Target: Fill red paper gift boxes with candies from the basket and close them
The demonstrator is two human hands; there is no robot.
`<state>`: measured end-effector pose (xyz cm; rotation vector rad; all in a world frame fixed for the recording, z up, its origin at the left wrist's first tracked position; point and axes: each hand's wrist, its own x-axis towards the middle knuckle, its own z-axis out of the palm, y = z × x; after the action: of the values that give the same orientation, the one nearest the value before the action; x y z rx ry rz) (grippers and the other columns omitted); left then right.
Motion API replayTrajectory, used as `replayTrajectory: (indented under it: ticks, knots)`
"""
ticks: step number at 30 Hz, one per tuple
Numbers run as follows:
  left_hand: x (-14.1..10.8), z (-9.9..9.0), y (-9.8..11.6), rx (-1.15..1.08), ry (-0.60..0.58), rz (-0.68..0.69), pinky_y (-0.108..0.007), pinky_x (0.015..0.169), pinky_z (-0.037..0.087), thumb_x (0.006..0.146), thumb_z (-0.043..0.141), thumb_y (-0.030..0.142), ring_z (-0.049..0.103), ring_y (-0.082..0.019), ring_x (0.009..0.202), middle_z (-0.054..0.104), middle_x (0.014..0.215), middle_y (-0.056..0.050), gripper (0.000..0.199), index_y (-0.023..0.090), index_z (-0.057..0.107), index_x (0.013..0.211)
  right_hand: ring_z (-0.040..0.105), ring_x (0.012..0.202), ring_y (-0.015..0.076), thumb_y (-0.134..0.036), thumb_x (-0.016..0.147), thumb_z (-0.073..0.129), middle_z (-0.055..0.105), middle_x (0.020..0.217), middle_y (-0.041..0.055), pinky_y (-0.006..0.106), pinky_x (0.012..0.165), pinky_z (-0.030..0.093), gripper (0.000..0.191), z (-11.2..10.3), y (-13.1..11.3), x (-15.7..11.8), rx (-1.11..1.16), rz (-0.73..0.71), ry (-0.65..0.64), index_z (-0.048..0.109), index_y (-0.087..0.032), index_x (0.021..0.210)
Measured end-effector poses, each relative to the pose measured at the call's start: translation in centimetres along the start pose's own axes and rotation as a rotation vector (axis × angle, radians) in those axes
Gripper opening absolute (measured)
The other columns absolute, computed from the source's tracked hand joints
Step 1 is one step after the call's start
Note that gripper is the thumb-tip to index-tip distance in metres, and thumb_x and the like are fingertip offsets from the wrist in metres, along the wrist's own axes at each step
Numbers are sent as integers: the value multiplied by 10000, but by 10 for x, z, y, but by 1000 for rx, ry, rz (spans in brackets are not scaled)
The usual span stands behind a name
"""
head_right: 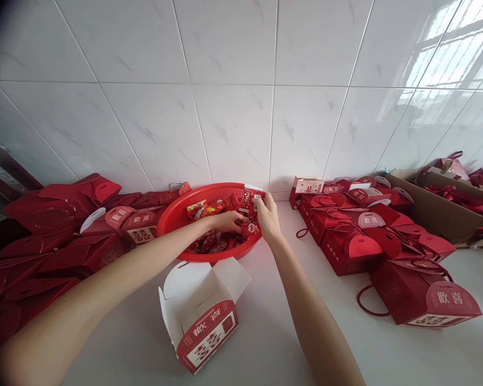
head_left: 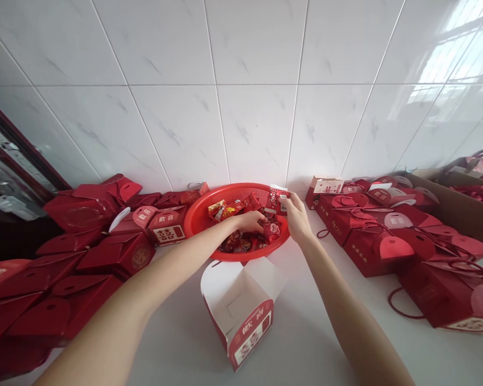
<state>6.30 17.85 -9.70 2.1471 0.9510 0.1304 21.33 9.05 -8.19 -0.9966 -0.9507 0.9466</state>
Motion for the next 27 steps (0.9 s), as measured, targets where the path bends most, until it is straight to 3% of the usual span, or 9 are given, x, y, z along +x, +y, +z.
replayTrajectory:
  ticks: [3, 9, 16, 23, 27]
  knots:
    - [-1, -6, 3, -104, 28, 16, -297, 671, 473, 617, 754, 244, 610, -180, 663, 635, 615, 23, 121, 185, 650, 601, 580, 726, 172, -390, 718, 623, 625, 748, -46, 305, 663, 484, 185, -1, 2, 1, 22, -2, 3, 579, -244, 821]
    - [-4, -17, 7, -331, 205, 39, -300, 693, 510, 704, 631, 243, 645, -176, 700, 694, 686, -12, 80, 185, 681, 679, 573, 676, 167, -394, 723, 632, 590, 695, -57, 293, 605, 470, 192, -1, 5, 4, 64, -12, 6, 569, -255, 839]
    - [-2, -22, 4, -469, 359, 60, -305, 735, 512, 702, 656, 253, 633, -164, 706, 717, 718, -24, 108, 163, 714, 692, 624, 736, 176, -403, 728, 664, 663, 796, -37, 308, 658, 507, 216, -1, 5, 3, 86, -14, -5, 603, -250, 867]
    - [-13, -26, 17, -603, 496, 222, -340, 837, 523, 711, 760, 469, 675, -200, 853, 754, 888, -49, 381, 155, 747, 925, 655, 811, 182, -419, 722, 700, 711, 874, -5, 340, 782, 536, 281, 0, 2, 1, 95, -28, -31, 658, -223, 918]
    - [-16, -27, 19, -631, 571, 287, -312, 818, 506, 701, 790, 547, 661, -177, 821, 745, 869, -27, 446, 158, 743, 914, 663, 830, 188, -460, 716, 718, 701, 858, -9, 348, 798, 543, 306, 0, 2, 0, 91, -36, -41, 649, -228, 903]
